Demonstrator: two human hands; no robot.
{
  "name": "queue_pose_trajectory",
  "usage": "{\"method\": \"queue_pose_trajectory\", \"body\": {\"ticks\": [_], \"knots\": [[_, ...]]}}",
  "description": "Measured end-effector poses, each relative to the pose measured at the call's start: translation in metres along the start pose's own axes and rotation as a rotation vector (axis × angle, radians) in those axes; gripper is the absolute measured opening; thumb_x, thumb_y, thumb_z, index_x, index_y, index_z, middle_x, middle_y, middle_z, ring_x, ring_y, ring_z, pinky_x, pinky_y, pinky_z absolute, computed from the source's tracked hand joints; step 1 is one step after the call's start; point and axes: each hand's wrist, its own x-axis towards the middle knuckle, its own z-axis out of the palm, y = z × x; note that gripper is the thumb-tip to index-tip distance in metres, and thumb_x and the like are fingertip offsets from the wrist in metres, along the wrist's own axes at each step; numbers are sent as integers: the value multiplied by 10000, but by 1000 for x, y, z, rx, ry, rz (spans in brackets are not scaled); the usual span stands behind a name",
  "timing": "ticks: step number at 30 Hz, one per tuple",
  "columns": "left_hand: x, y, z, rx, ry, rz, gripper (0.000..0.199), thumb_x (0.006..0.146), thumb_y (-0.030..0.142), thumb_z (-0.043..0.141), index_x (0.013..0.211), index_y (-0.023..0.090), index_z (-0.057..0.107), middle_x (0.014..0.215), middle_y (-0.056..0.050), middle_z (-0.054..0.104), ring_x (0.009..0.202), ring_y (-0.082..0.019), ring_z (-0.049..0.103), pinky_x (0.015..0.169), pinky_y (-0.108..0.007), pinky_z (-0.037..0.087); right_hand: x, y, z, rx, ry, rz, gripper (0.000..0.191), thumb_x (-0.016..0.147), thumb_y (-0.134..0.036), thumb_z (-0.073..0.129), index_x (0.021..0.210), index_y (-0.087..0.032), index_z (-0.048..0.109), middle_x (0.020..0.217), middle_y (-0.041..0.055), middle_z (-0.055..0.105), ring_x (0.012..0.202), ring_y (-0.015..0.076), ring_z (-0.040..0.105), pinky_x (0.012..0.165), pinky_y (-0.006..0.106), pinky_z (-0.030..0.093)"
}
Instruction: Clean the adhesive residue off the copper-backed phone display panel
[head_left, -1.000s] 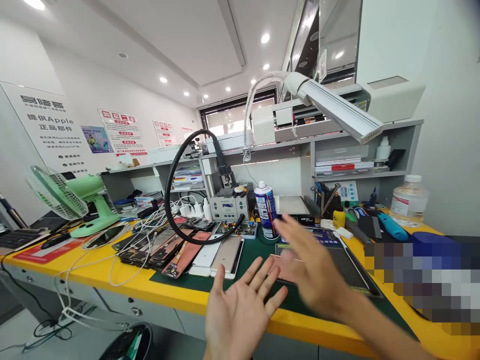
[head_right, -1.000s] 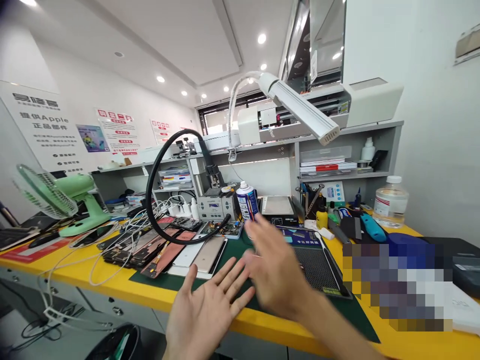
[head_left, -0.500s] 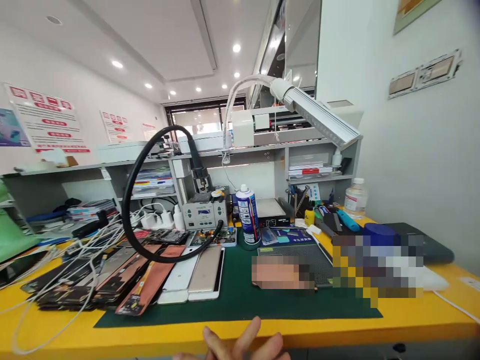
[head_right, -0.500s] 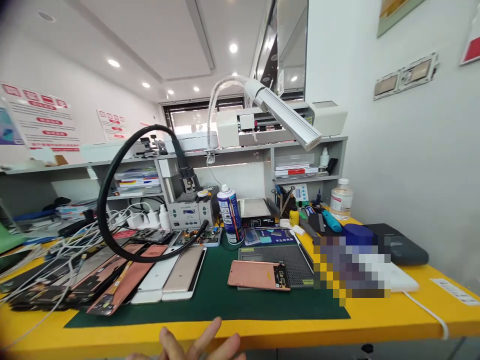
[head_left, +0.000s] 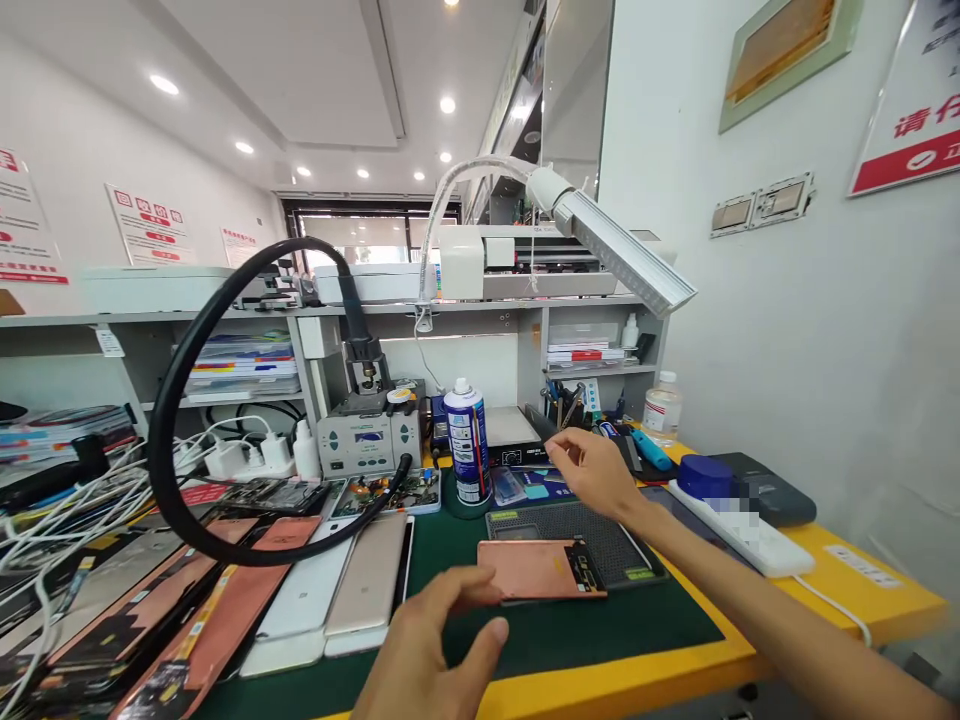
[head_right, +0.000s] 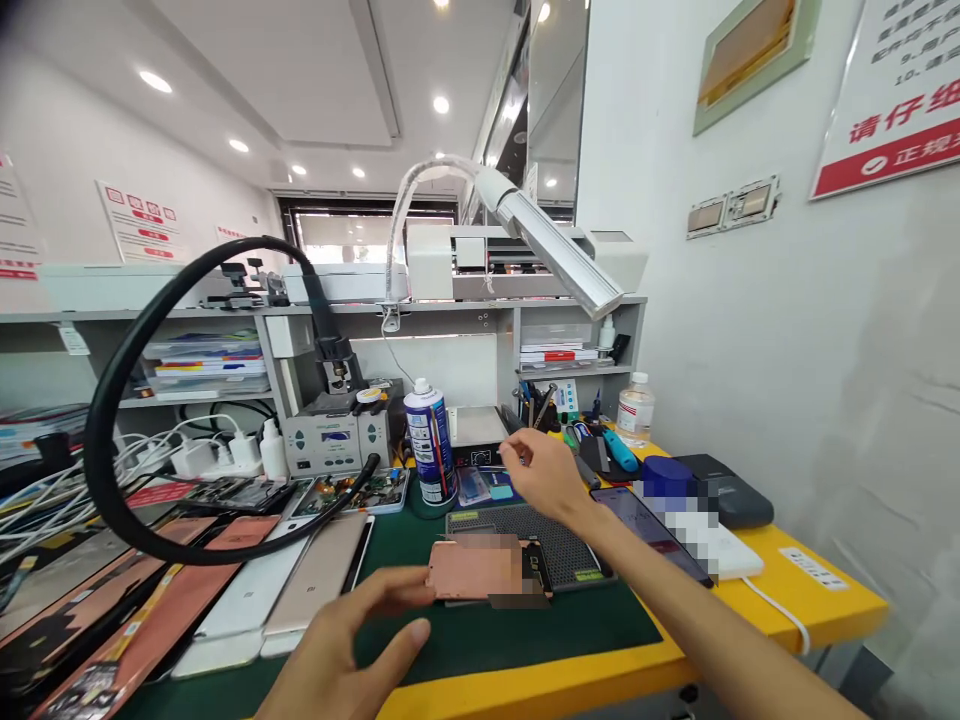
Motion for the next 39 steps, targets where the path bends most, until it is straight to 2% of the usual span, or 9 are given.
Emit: {"method": "queue_pose_trajectory", "body": {"ticks": [3,7,10,14,19,26,31,34,39], "knots": [[40,21,1,346,-242,137,452,631,292,861,1073,250,775,1159,-135,683,1158,-430,574,1142,-665,264,7,49,5,-52,-15,86,215,992,-354,623,917,-158,673,842,-3,691,688,134,651,671,304,560],[77,16,9,352,-442,195,409,574,166,839,970,247,780,1022,-127,686,1172,-445,542,1163,-682,170,-8,84,16,-60,19,158,216,1001,-356,607,913,-170,671,857,1,691,689,131,645,669,296,562],[89,8,15,336,-442,167,433,573,146,819,987,269,778,1006,-112,693,1223,-451,506,1186,-669,107,-16,94,16,-25,46,184,256,1002,-376,597,857,-174,659,774,-20,661,638,123,615,639,284,540],[95,7,18,404,-391,117,544,559,153,836,1087,265,768,1114,-120,677,1285,-457,472,1199,-645,126,-16,96,10,31,74,213,302,1013,-385,567,806,-178,643,681,-41,615,591,122,580,601,269,501],[92,11,22,473,-373,69,530,570,196,856,1092,224,773,1085,-143,653,1224,-468,508,1190,-656,99,-15,90,6,51,45,236,275,1005,-367,581,821,-175,654,729,-25,651,644,134,614,643,284,514],[90,14,22,721,-460,362,529,623,209,818,1141,296,752,1072,-85,716,1068,-385,622,1100,-559,389,-17,92,7,-11,-194,220,233,999,-351,612,873,-167,678,823,-6,696,698,138,656,697,311,563],[91,7,22,810,-400,513,529,536,300,864,1056,279,770,1003,-98,730,990,-390,685,988,-496,509,-19,95,8,-50,-349,211,204,1000,-341,614,934,-164,689,902,13,714,762,152,679,733,331,577],[87,14,25,977,-450,437,559,555,328,810,1104,243,745,1072,-125,712,1056,-412,658,1005,-538,488,-17,97,5,-46,-422,217,202,1000,-342,614,959,-160,691,927,20,719,786,159,687,748,342,580],[77,38,27,1359,-607,163,747,597,396,709,1311,195,621,1388,-128,591,1299,-398,520,1110,-533,404,-10,105,-9,-47,-524,286,229,992,-364,622,1000,-145,692,978,27,716,859,194,697,786,376,579]]}}
